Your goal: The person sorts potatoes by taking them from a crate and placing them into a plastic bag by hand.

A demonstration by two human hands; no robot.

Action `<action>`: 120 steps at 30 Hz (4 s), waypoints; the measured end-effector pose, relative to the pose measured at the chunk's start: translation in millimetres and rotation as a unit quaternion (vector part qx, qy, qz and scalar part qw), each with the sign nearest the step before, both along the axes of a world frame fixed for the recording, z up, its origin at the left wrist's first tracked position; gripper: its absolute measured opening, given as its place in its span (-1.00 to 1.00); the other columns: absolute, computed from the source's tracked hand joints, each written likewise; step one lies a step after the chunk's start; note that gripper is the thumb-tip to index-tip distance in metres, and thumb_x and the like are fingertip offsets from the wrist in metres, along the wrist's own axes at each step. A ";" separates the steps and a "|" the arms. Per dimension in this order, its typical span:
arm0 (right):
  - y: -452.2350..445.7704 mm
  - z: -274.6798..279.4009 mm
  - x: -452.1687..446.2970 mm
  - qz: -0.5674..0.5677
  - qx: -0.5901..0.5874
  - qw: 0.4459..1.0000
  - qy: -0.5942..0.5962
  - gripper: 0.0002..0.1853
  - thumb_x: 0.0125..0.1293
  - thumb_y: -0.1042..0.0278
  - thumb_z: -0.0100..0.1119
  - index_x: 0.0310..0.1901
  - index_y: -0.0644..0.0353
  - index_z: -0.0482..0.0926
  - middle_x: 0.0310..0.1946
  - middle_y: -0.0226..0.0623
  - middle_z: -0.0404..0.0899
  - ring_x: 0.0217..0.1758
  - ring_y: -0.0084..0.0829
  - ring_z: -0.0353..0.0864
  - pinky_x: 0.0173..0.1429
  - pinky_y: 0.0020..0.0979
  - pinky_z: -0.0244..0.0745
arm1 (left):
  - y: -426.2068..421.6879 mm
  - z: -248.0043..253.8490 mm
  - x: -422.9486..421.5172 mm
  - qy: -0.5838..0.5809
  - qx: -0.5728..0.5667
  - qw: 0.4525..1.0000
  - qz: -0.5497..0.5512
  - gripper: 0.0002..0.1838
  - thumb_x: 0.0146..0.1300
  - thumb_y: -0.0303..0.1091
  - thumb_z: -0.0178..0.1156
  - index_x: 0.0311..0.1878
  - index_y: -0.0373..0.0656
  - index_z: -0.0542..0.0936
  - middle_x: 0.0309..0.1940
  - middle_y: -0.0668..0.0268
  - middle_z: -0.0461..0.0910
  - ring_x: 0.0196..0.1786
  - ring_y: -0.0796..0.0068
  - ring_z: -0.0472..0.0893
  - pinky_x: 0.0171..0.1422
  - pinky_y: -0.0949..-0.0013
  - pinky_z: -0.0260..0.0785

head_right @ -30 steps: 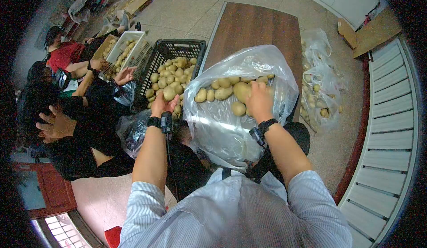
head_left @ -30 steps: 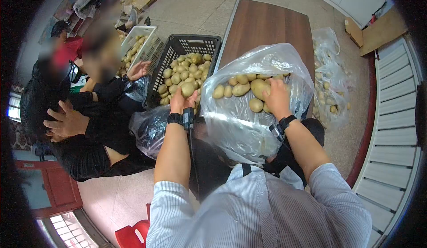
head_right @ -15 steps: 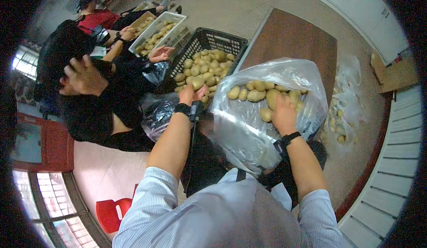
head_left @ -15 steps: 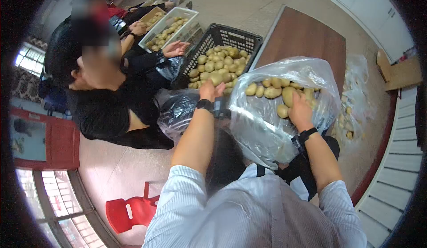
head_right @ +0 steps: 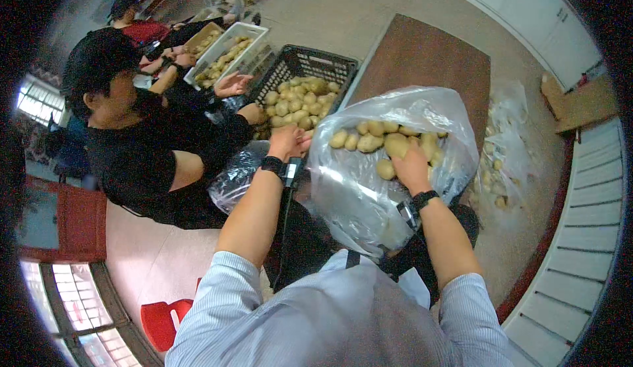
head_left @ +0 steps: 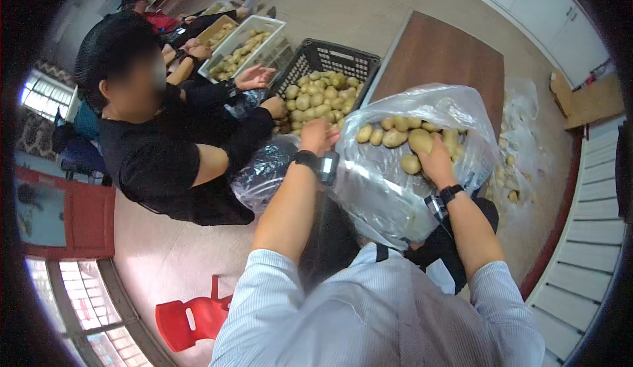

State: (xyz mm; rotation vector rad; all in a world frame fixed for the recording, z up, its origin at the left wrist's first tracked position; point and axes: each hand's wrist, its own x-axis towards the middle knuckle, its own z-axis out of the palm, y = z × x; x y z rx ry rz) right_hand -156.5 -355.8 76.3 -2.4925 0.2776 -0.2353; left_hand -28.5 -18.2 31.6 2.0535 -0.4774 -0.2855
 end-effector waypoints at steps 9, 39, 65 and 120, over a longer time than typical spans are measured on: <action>-16.3 6.6 0.1 -0.135 0.433 0.878 0.150 -0.56 0.22 0.14 0.12 0.01 0.31 0.47 -0.25 -0.19 0.56 -0.42 -0.38 0.56 -0.32 -0.44 0.51 | -37.9 53.1 -14.9 0.360 -0.336 0.844 0.212 -0.68 0.34 -0.30 0.00 0.04 -0.33 0.35 -0.09 0.12 0.42 -0.18 0.16 0.58 -0.17 0.17 0.59; 29.4 30.8 -1.2 0.066 0.223 0.971 0.047 -0.43 0.13 0.38 0.26 0.19 0.29 0.35 0.10 0.00 0.42 0.14 -0.23 0.46 0.19 -0.32 0.37 | -62.5 83.7 -24.2 0.396 -0.439 0.794 0.139 -0.56 0.37 -0.12 0.09 0.21 -0.15 0.39 0.09 0.17 0.49 0.08 0.22 0.55 -0.01 0.21 0.56; 29.0 -14.4 -34.2 0.181 -0.243 0.952 -0.032 -0.74 0.14 0.41 0.02 -0.11 0.10 0.52 -0.29 -0.14 0.50 -0.32 -0.19 0.61 -0.25 -0.15 0.44 | 32.5 -3.5 10.7 0.044 0.043 0.953 0.296 -0.62 0.29 -0.25 0.08 0.01 -0.39 0.45 -0.01 -0.02 0.48 -0.08 0.06 0.57 -0.26 0.09 0.59; 70.0 49.6 -15.3 0.151 0.449 0.867 0.155 -0.64 0.47 0.03 -0.13 -0.10 0.20 0.45 -0.53 -0.49 0.46 -0.60 -0.69 0.35 -0.53 -0.63 0.24 | -99.0 107.5 -60.7 0.460 -0.173 0.867 -0.079 -0.70 0.37 -0.17 0.04 -0.02 -0.20 0.49 -0.26 0.28 0.59 -0.30 0.43 0.62 -0.44 0.45 0.49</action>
